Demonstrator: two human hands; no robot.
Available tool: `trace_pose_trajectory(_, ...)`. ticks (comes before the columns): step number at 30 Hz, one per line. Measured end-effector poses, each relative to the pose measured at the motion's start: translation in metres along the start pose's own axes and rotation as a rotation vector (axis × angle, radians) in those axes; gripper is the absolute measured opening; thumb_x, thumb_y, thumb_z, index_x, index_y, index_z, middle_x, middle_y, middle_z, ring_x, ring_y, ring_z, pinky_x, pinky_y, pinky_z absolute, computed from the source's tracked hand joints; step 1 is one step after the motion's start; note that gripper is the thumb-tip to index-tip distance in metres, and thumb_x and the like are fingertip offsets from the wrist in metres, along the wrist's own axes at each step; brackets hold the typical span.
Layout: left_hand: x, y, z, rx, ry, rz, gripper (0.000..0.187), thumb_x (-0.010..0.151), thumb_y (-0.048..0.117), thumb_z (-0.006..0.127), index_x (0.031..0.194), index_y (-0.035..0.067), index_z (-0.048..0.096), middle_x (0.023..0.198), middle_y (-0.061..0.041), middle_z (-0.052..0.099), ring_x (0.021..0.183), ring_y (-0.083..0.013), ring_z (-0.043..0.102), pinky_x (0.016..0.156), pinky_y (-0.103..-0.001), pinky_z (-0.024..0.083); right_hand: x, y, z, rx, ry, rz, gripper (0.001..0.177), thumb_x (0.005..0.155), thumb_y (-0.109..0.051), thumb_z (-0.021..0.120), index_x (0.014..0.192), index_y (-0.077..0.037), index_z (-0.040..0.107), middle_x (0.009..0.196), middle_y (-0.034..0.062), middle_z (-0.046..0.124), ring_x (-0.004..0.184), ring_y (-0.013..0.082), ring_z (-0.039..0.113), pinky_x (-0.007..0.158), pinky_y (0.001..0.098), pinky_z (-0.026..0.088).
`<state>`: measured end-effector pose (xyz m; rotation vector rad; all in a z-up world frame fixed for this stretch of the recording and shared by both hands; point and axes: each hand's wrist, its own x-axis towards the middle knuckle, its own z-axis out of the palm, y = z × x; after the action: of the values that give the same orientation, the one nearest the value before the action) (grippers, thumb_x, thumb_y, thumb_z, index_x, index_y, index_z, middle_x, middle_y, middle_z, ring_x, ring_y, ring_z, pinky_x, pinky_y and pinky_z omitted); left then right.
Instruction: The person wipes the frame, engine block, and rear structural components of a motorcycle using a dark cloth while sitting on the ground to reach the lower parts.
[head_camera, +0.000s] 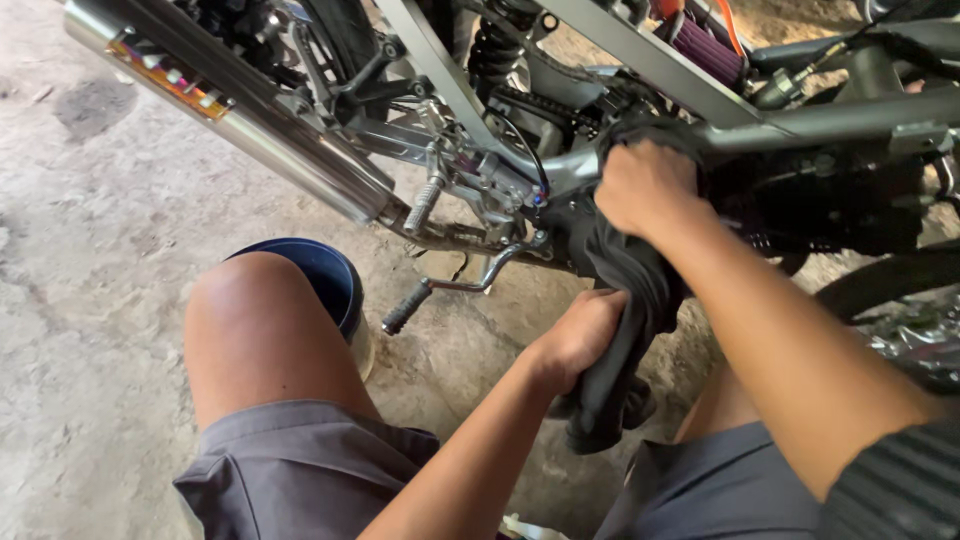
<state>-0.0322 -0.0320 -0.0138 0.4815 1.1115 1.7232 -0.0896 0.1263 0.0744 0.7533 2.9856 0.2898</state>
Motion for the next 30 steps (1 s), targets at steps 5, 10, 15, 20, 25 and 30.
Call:
trace_pose_trajectory(5, -0.006, -0.007, 0.012, 0.072, -0.087, 0.005, 0.038, 0.098, 0.022, 0.046, 0.097, -0.002, 0.075, 0.079, -0.007, 0.068, 0.067, -0.0152, 0.060, 0.062, -0.031, 0.049, -0.041, 0.035, 0.052, 0.182, 0.395, -0.022, 0.029, 0.091, -0.014, 0.051, 0.109, 0.001, 0.068, 0.114, 0.0269, 0.069, 0.104, 0.0497, 0.065, 0.089, 0.0598, 0.050)
trace_pose_trajectory(10, -0.010, -0.012, 0.028, 0.102, -0.040, -0.132, 0.035, 0.096, 0.024, 0.045, 0.094, 0.000, 0.072, 0.076, -0.009, 0.067, 0.060, -0.0188, 0.060, 0.056, -0.035, 0.050, -0.029, 0.054, 0.108, 0.430, 0.566, -0.007, 0.029, 0.092, -0.009, 0.050, 0.114, 0.006, 0.062, 0.116, 0.0333, 0.064, 0.108, 0.0531, 0.060, 0.095, 0.0579, 0.047)
trace_pose_trajectory(15, -0.025, -0.014, 0.016, 0.049, 0.115, -0.201, 0.039, 0.097, 0.031, 0.041, 0.086, 0.002, 0.066, 0.069, -0.009, 0.061, 0.054, -0.0208, 0.057, 0.050, -0.038, 0.049, 0.026, 0.012, 0.143, 0.824, 0.746, 0.113, 0.029, 0.099, -0.010, 0.048, 0.116, 0.011, 0.059, 0.120, 0.0377, 0.061, 0.117, 0.0541, 0.056, 0.102, 0.0567, 0.043)
trace_pose_trajectory(20, -0.034, -0.003, -0.009, -0.037, 0.160, -0.120, 0.041, 0.099, 0.032, 0.039, 0.083, 0.003, 0.063, 0.066, -0.010, 0.058, 0.052, -0.0220, 0.056, 0.051, -0.037, 0.051, 0.056, -0.021, 0.141, 1.328, 0.666, 0.398, 0.034, 0.089, -0.005, 0.045, 0.114, 0.013, 0.061, 0.124, 0.0343, 0.062, 0.120, 0.0414, 0.062, 0.107, 0.0452, 0.045)
trace_pose_trajectory(25, -0.017, 0.001, 0.001, -0.029, 0.038, -0.088, 0.036, 0.099, 0.026, 0.040, 0.086, 0.003, 0.064, 0.069, -0.009, 0.059, 0.054, -0.0201, 0.056, 0.052, -0.036, 0.051, 0.061, 0.044, 0.107, 1.777, 0.938, 0.474, 0.037, 0.087, -0.006, 0.043, 0.119, 0.007, 0.057, 0.125, 0.0204, 0.064, 0.115, 0.0278, 0.061, 0.103, 0.0395, 0.047)
trace_pose_trajectory(30, 0.008, -0.008, 0.018, -0.037, -0.084, -0.036, 0.033, 0.100, 0.023, 0.040, 0.088, 0.000, 0.062, 0.072, -0.009, 0.062, 0.058, -0.0202, 0.058, 0.053, -0.036, 0.051, 0.055, 0.080, 0.105, 1.710, 1.035, 0.514, 0.029, 0.091, -0.008, 0.044, 0.115, 0.007, 0.053, 0.120, 0.0207, 0.062, 0.112, 0.0285, 0.061, 0.102, 0.0411, 0.050)
